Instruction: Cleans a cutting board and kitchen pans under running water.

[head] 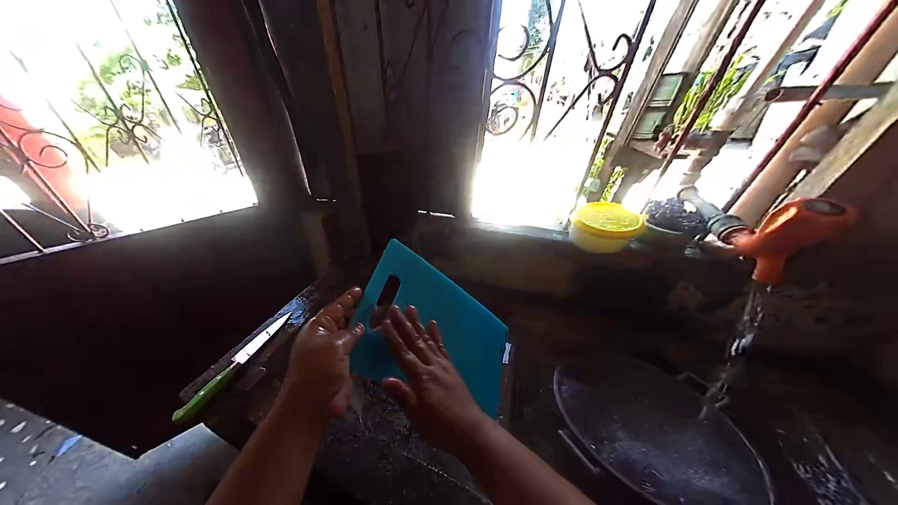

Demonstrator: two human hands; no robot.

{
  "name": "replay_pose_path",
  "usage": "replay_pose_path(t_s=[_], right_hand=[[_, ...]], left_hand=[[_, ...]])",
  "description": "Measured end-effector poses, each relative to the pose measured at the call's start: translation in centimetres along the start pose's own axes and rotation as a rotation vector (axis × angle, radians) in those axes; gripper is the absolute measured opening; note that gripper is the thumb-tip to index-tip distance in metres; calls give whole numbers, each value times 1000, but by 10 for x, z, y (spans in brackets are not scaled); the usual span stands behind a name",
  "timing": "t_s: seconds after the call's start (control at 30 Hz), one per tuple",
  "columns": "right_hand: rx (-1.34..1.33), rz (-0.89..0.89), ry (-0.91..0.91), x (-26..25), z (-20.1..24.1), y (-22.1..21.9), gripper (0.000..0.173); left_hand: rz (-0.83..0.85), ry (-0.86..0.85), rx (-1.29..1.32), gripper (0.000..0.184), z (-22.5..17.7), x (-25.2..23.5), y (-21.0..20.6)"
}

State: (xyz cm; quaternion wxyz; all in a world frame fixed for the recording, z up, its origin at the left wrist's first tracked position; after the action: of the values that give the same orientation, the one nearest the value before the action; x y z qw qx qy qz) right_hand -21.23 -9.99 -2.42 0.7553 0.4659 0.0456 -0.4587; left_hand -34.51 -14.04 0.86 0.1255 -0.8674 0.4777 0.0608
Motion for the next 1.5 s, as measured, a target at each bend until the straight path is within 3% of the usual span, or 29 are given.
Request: replay_pose_path(t_s=[0.07,0.13,0.27,0.33,0.4,0.47,0.5,0.57,0.6,0.67,0.73,0.87,0.93,0.97,1.03,1.1,1.13,1.2,1.27,1.37,1.5], right_hand=[[121,-111,118,-6,9,-15,75],[254,-158,89,-3,-15,-16,67],[396,-44,-532,23,-163,24,68],[403,-161,-694,49,-217,76,70],[293,-423,-926,100,-269,136,73],[99,-648,-1301,166,-318,164,71],[-40,-709,-1438,192,-328,158,63],[-435,-827,-1514,201,-316,126,30],[-660,-854,-1457,182,-303,107,16],[-1096,-731,-1269,115,-254,78,20],[-1175,-556,-1050,53,-197,64,18],[-548,-239,-549,0,-82,35,50],[-153,-138,-343,5,-63,7,61],[-13,-126,-358,13,-76,-1,61],[151,-145,-558,34,-126,5,60],[104,-166,-832,48,-158,26,63],[57,-263,-833,50,-155,39,65],[-40,-493,-602,51,-123,55,58],[-122,-594,-375,53,-94,55,41],[-140,-622,-306,54,-85,51,23],[-75,-650,-267,54,-74,60,12]], left_hand=[[-15,7,58,46,3,7,7],[-31,-10,103,47,1,9,21],[-144,-95,54,46,-7,7,83],[-186,-143,11,46,-18,8,109],[-222,-136,26,44,-22,9,122],[-242,-111,41,45,-21,8,122],[-236,-96,39,46,-18,6,116],[-181,-60,28,48,-7,0,93],[-138,-40,20,49,-1,-3,79],[-63,9,-12,50,10,-10,47],[-23,49,-27,49,16,-15,18],[15,81,-63,47,21,-16,-22],[16,76,-45,46,19,-16,-31],[5,74,-28,46,17,-16,-31],[3,71,-29,47,15,-14,-28],[11,53,-77,49,15,-11,-23],[22,42,-79,50,15,-10,-24],[11,32,-48,47,15,-9,-29],[-25,20,12,45,15,-10,-34],[-34,29,62,45,11,-11,-39],[-30,76,130,47,10,-8,-44]])
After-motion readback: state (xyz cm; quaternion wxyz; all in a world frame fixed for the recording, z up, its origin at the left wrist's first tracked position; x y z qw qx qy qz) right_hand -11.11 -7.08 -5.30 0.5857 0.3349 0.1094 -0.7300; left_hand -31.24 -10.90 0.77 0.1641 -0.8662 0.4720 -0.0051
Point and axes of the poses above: each hand's wrist, its own x-axis away from the middle knuckle, its own y-axis out of the back of the hand, z = x × y, the point moved 9 cm from there along -x, towards the middle knuckle, and after that the axes turned 10 degrees about -y, right-handed, at the moved point
